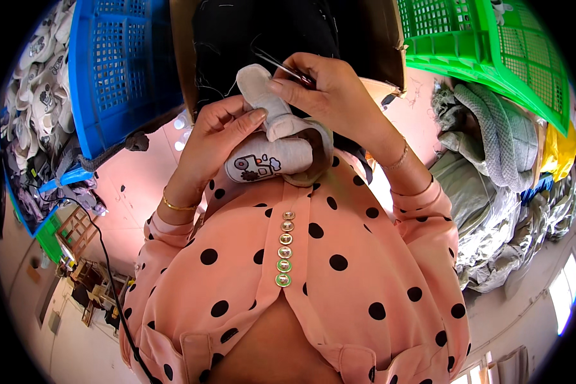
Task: The person uses scissors to trim loose threads and excess fabric from the edges of white fabric slippers. They handle the slippers one at a time, picking them from a blue basket, trimming the seams, and placing the finished items into a cardboard box.
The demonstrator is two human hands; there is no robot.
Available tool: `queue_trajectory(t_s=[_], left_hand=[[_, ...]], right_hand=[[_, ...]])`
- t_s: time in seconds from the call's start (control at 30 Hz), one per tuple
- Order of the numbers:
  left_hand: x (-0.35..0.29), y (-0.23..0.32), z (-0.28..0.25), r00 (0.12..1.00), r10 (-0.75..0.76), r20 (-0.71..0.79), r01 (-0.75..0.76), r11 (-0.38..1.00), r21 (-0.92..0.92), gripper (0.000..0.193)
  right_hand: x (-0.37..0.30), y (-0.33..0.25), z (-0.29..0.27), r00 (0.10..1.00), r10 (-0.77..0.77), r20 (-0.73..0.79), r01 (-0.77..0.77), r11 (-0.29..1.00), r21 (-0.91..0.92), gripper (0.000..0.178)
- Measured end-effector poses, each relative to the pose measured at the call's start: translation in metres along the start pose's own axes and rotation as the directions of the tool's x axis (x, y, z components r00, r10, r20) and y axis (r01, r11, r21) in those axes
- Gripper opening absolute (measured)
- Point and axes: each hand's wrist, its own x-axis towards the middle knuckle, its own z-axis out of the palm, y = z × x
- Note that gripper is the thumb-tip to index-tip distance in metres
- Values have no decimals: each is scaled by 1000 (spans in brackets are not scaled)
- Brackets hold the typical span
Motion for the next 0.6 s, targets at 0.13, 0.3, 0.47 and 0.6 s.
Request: queue_trajectory(t_s=[0.13,0.3,0.47,0.6], left_hand=[[0,5,0,998,57,10,-57,994,96,17],[0,3,4,987,147,-58,-148,989,-22,12],[-2,1,3,986,90,-140,-95,995,-29,14],[-3,6,7,981,56,-188,-65,997,-39,14]], right_hand=[[2,1,4,995,76,70,-92,956,279,23],[-5,2,9,984,123,132,-173,847,503,20],[-6,5,4,957,-232,-177,223,972,-69,22],[-18,-3,-17,859,-506,-73,309,627,-715,37]])
